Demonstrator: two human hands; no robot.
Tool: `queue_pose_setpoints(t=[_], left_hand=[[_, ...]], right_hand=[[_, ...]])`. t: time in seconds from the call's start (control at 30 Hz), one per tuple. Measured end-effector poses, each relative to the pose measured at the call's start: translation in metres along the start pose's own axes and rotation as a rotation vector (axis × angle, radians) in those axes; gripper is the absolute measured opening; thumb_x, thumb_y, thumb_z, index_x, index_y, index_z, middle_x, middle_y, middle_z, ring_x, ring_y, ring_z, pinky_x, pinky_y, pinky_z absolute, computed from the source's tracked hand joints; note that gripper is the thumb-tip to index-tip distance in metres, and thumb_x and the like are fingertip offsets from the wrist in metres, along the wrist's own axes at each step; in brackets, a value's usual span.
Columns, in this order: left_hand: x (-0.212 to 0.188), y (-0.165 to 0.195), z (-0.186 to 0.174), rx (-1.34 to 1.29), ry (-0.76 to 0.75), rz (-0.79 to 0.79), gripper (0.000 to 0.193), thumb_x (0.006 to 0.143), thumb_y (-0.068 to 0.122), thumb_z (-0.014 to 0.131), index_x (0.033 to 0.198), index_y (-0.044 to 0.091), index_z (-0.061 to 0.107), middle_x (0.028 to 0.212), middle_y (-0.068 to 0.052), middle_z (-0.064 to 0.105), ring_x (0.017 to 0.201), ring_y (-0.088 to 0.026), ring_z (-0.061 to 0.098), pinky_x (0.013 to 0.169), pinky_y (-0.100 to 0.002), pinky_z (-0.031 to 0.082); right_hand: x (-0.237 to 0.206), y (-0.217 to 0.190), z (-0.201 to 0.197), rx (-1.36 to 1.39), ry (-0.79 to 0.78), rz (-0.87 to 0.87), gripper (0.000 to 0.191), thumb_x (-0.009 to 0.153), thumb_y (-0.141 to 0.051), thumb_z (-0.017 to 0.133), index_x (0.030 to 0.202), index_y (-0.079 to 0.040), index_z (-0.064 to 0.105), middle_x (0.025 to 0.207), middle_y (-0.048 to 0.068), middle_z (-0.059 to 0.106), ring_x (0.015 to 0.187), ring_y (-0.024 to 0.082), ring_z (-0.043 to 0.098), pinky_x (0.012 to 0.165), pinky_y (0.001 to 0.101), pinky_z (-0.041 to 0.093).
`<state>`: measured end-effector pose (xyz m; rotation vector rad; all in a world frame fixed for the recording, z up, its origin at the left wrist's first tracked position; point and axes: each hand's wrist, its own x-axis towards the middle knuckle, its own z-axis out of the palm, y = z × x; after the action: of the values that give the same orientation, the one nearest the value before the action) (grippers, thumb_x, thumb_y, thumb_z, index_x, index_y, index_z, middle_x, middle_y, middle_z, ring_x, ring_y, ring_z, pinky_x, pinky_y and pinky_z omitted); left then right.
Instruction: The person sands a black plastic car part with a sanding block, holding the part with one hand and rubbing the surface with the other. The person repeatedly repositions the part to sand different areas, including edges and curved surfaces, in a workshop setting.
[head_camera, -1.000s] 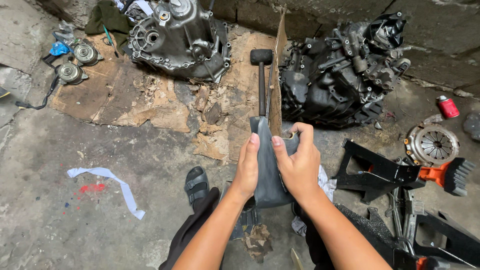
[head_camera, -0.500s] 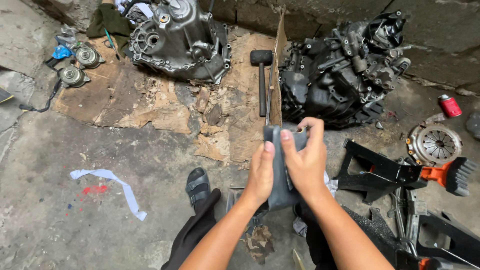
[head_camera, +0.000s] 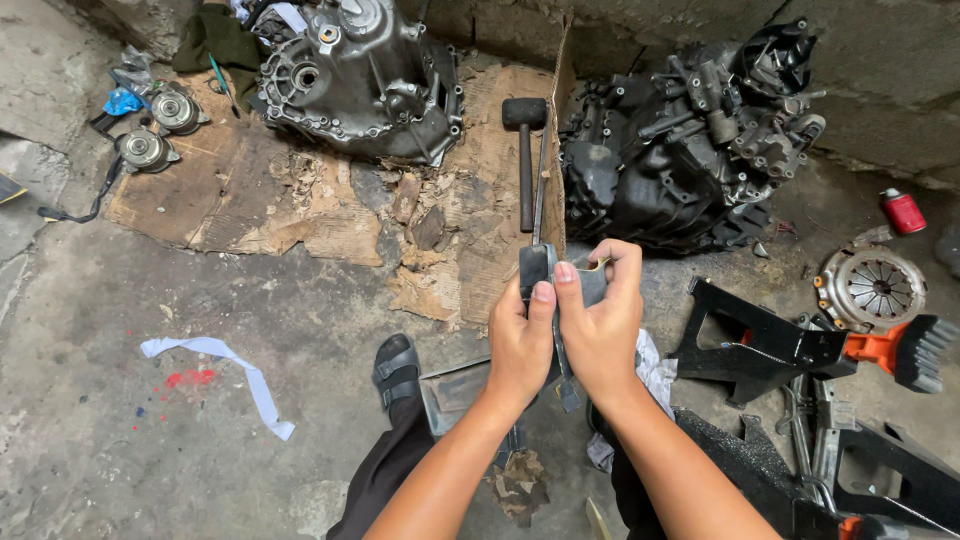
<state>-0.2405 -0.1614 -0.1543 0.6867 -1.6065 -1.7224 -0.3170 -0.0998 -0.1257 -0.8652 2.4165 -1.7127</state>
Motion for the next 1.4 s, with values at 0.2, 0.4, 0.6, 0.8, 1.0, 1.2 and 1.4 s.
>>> queue_pose_setpoints(t=[0.2, 0.4, 0.6, 0.8, 1.0, 1.2, 1.4], left_hand=[[0.0, 0.009, -0.008, 0.373, 0.032, 0.154, 0.059, 0.102, 0.057, 0.056, 0.118, 0.002, 0.066, 0.091, -0.017, 0.071, 0.085, -0.036, 0.071, 0.072, -0.043, 0.053], [-0.005, 0.012, -0.007, 0.594, -0.021, 0.221, 0.053, 0.095, 0.059, 0.062, 0.102, 0.006, 0.068, 0.086, -0.015, 0.071, 0.082, -0.038, 0.071, 0.07, -0.047, 0.052], [0.001, 0.01, -0.008, 0.573, 0.053, 0.143, 0.056, 0.097, 0.055, 0.06, 0.111, 0.001, 0.067, 0.088, -0.02, 0.071, 0.082, -0.043, 0.069, 0.069, -0.049, 0.051], [0.001, 0.01, -0.006, 0.49, 0.059, 0.106, 0.054, 0.099, 0.052, 0.057, 0.113, 0.001, 0.068, 0.088, -0.022, 0.071, 0.083, -0.044, 0.069, 0.07, -0.049, 0.052], [0.003, 0.013, -0.004, 0.498, 0.06, 0.055, 0.045, 0.102, 0.044, 0.056, 0.113, 0.002, 0.068, 0.085, -0.023, 0.07, 0.082, -0.044, 0.069, 0.069, -0.049, 0.051], [-0.002, 0.018, -0.004, 0.549, 0.019, 0.117, 0.033, 0.098, 0.038, 0.062, 0.102, 0.005, 0.069, 0.079, -0.017, 0.069, 0.074, -0.039, 0.068, 0.065, -0.046, 0.05], [-0.006, 0.023, -0.004, 0.597, -0.034, 0.254, 0.029, 0.096, 0.037, 0.066, 0.094, 0.008, 0.067, 0.08, -0.012, 0.069, 0.075, -0.035, 0.068, 0.063, -0.044, 0.05]], right_hand=[[0.008, -0.007, -0.004, 0.105, 0.01, 0.051, 0.029, 0.103, -0.021, 0.07, 0.113, -0.007, 0.046, 0.081, -0.004, 0.039, 0.073, 0.005, 0.036, 0.061, 0.024, 0.033], [0.026, -0.004, -0.013, 0.173, 0.002, 0.095, 0.028, 0.104, -0.019, 0.07, 0.11, -0.008, 0.046, 0.078, -0.006, 0.039, 0.069, 0.002, 0.035, 0.058, 0.0215, 0.029], [0.021, 0.004, -0.011, 0.527, -0.145, 0.35, 0.022, 0.102, -0.023, 0.063, 0.104, -0.01, 0.046, 0.081, -0.004, 0.053, 0.072, 0.002, 0.049, 0.06, 0.0212, 0.041], [0.013, 0.011, -0.003, 0.546, -0.157, 0.308, 0.023, 0.105, -0.025, 0.063, 0.104, -0.009, 0.046, 0.088, -0.002, 0.051, 0.08, 0.003, 0.047, 0.067, 0.0216, 0.041], [0.01, 0.009, -0.002, 0.495, -0.135, 0.247, 0.023, 0.106, -0.025, 0.061, 0.106, -0.009, 0.045, 0.09, -0.002, 0.053, 0.083, 0.003, 0.049, 0.07, 0.0213, 0.043], [0.014, 0.004, -0.007, 0.531, -0.13, 0.3, 0.022, 0.103, -0.024, 0.063, 0.105, -0.01, 0.045, 0.088, -0.004, 0.051, 0.077, 0.003, 0.046, 0.064, 0.0207, 0.039], [0.025, 0.009, -0.017, 0.475, -0.139, 0.307, 0.023, 0.103, -0.024, 0.066, 0.103, -0.011, 0.047, 0.085, -0.006, 0.043, 0.077, 0.002, 0.038, 0.063, 0.0211, 0.033]])
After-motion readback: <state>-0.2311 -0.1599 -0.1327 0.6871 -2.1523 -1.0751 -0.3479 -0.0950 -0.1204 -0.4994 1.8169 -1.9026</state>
